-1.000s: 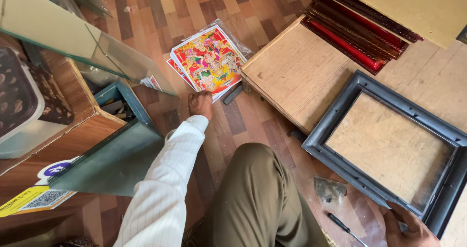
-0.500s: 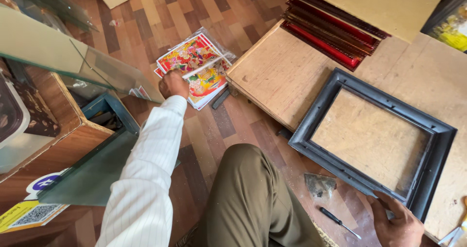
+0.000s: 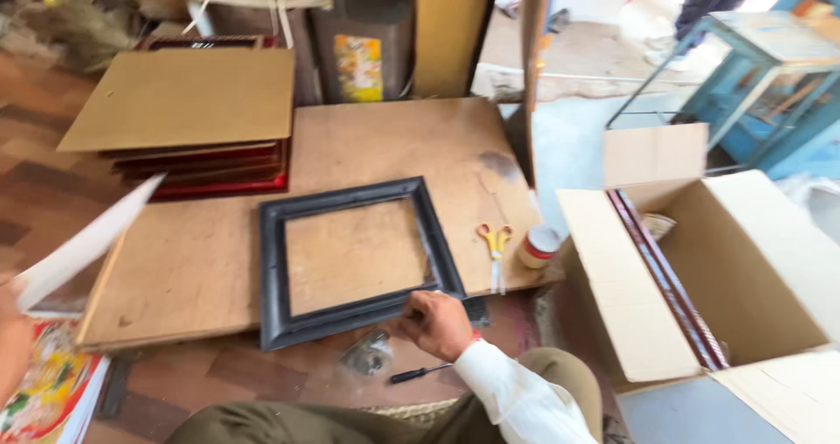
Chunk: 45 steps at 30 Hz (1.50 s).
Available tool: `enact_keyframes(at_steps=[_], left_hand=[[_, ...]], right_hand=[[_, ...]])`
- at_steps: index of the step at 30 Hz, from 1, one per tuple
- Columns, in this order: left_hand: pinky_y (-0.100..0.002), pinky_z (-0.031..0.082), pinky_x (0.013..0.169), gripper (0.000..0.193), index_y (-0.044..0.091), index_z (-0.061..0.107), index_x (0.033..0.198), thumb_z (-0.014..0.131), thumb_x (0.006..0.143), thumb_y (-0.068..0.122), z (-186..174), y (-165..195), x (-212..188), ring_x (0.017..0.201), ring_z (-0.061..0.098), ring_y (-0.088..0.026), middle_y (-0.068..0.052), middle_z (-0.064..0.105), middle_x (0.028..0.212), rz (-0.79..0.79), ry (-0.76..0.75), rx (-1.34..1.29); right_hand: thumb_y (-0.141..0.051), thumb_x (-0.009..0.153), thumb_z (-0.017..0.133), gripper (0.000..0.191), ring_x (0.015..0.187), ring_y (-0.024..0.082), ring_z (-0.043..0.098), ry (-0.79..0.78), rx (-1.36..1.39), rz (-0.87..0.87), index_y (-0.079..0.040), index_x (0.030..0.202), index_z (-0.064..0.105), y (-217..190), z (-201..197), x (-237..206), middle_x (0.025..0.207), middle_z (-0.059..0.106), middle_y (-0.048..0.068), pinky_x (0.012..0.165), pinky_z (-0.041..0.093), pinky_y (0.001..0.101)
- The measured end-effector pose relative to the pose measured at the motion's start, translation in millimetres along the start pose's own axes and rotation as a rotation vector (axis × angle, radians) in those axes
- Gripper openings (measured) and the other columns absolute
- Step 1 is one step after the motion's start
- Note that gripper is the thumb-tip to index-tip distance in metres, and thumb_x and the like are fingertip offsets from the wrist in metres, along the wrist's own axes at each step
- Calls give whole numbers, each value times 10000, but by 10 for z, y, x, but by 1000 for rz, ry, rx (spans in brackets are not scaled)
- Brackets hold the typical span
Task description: The person places a white paper print into a black picture frame lying on a low workbench, then sets a hardboard backing panel over it. They then use a screwdriver to drive small screws through the backing to secure it, and finally reach into a cardboard box.
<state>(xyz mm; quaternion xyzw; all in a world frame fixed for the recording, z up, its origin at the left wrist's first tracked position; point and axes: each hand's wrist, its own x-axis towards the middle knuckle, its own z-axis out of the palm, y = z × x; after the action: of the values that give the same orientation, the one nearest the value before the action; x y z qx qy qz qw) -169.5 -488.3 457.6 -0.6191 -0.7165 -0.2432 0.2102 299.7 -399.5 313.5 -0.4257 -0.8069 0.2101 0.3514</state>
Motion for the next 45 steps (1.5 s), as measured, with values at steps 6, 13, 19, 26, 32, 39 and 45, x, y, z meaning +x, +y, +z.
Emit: enact_keyframes(at_steps=[6, 13, 19, 26, 32, 39, 45], left_hand=[[-407, 504, 777, 24, 96, 743, 872, 757, 881, 78, -485, 2307, 587, 867, 684, -298, -74, 736, 899, 353, 118, -309], [-439, 548, 747, 40, 71, 751, 767, 787, 760, 86, -487, 4607, 957, 826, 706, -323, -116, 734, 834, 553, 55, -807], [-509, 494, 743, 86, 48, 685, 695, 734, 756, 83, -507, 5934, 394, 801, 662, -375, -154, 664, 745, 849, -12, -1106], [-448, 488, 758, 63, 104, 634, 709, 633, 719, 41, -894, 7017, -350, 756, 687, -263, -78, 667, 725, 1084, -41, -1302], [-418, 456, 841, 35, 126, 658, 784, 642, 753, 122, -1206, 7555, -1005, 884, 693, -231, -12, 685, 822, 1127, 0, -1467], [-366, 443, 879, 125, 136, 702, 841, 627, 921, 197, -1232, 7550, -1452, 921, 700, -190, -5, 718, 851, 1174, -50, -1480], [-342, 452, 946, 128, 155, 741, 889, 665, 911, 256, -1193, 7274, -1250, 902, 691, -161, -2, 758, 928, 997, -76, -1538]], right_hand=[[-242, 760, 891, 326, 593, 227, 625, 190, 115, 87, -44, 738, 633, 85, -722, -315, 657, 641, 110, 551, 504, 351], [-133, 819, 832, 204, 583, 101, 597, 487, 244, 199, 0, 771, 684, 226, -1818, -721, 630, 667, 87, 530, 490, 288], [-114, 790, 844, 227, 566, 108, 568, 728, -189, 314, 12, 721, 669, 512, -2829, -1848, 616, 626, 76, 561, 488, 301], [-197, 817, 838, 220, 578, 129, 684, 868, -528, 789, 0, 859, 748, 657, -3643, -3308, 631, 663, 49, 658, 563, 282], [-235, 856, 787, 244, 680, 133, 702, 883, -333, 1111, -37, 982, 718, 856, -3952, -3700, 760, 691, 41, 689, 566, 296], [-279, 902, 728, 303, 798, 137, 724, 940, -28, 1080, -81, 1126, 682, 1046, -4003, -3901, 910, 724, 30, 725, 570, 312], [-317, 941, 678, 368, 899, 141, 743, 1074, 287, 881, -118, 1248, 652, 1184, -3700, -3839, 1038, 753, 21, 756, 573, 326]])
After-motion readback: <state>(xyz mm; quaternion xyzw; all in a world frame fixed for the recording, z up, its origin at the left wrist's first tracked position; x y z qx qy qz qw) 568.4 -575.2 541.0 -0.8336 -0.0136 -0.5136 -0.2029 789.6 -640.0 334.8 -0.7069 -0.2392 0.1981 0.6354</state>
